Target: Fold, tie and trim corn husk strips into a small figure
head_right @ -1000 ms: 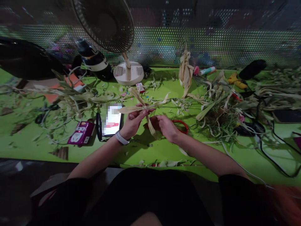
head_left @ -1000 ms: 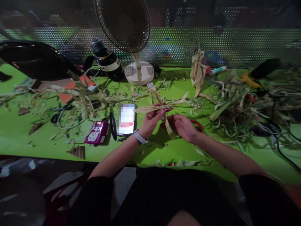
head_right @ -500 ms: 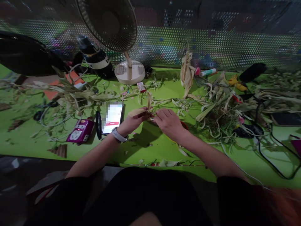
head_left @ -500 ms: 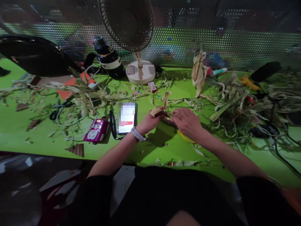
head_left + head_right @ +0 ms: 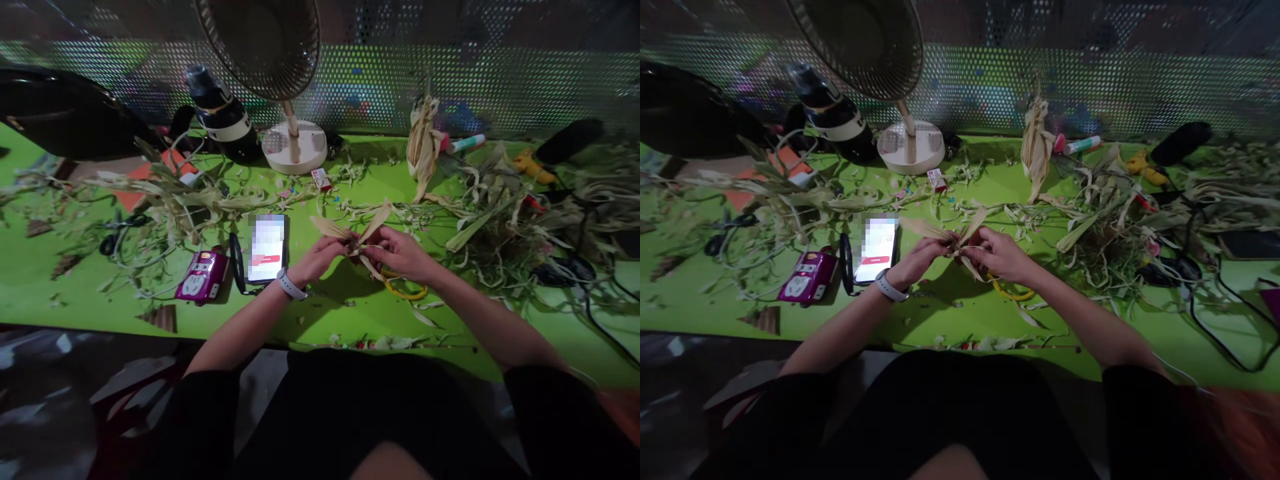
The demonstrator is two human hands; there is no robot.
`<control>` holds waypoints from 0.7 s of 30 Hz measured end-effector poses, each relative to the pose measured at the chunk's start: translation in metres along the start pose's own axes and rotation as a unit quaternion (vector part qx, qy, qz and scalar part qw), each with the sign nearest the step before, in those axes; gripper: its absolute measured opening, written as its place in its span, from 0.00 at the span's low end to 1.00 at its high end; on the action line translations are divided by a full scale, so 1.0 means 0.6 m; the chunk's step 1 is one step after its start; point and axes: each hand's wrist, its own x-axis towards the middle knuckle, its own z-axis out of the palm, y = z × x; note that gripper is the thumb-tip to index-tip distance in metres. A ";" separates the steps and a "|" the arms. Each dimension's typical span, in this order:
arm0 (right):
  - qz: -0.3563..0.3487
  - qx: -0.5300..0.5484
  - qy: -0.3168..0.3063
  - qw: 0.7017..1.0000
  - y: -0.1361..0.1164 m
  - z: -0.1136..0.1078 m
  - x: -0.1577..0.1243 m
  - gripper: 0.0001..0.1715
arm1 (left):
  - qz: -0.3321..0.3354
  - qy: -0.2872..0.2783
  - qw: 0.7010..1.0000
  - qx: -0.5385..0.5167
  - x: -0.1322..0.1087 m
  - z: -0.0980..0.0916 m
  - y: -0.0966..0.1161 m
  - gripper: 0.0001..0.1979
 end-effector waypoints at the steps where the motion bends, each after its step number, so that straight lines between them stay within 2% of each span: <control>1: 0.006 0.019 0.000 1.000 0.000 0.002 0.001 0.16 | 0.005 0.007 1.000 0.001 0.001 0.002 0.000 0.10; 6: 0.016 0.062 0.023 0.998 0.008 0.006 0.006 0.17 | 0.040 -0.007 0.999 -0.003 0.004 0.015 -0.005 0.16; 10: 0.027 0.076 0.045 0.996 0.019 0.010 0.010 0.17 | 0.056 0.005 0.998 -0.019 0.002 0.021 -0.008 0.17; 15: 0.032 0.044 -0.009 0.999 0.026 -0.004 0.015 0.17 | 0.015 0.030 0.993 -0.117 0.004 0.022 -0.003 0.17; 17: -0.019 -0.037 0.025 0.999 0.021 -0.019 0.015 0.16 | -0.029 0.049 0.986 -0.154 0.007 0.018 -0.001 0.16; 18: -0.067 -0.104 0.056 0.991 0.018 -0.027 0.015 0.15 | -0.053 0.059 0.983 -0.167 0.008 0.015 0.000 0.16; 19: -0.125 -0.180 0.085 0.972 0.014 -0.035 0.013 0.15 | -0.073 0.071 0.979 -0.179 0.010 0.012 0.001 0.17; 21: -0.245 -0.326 0.101 0.907 0.006 -0.045 0.010 0.17 | -0.095 0.093 0.972 -0.195 0.012 0.007 0.001 0.19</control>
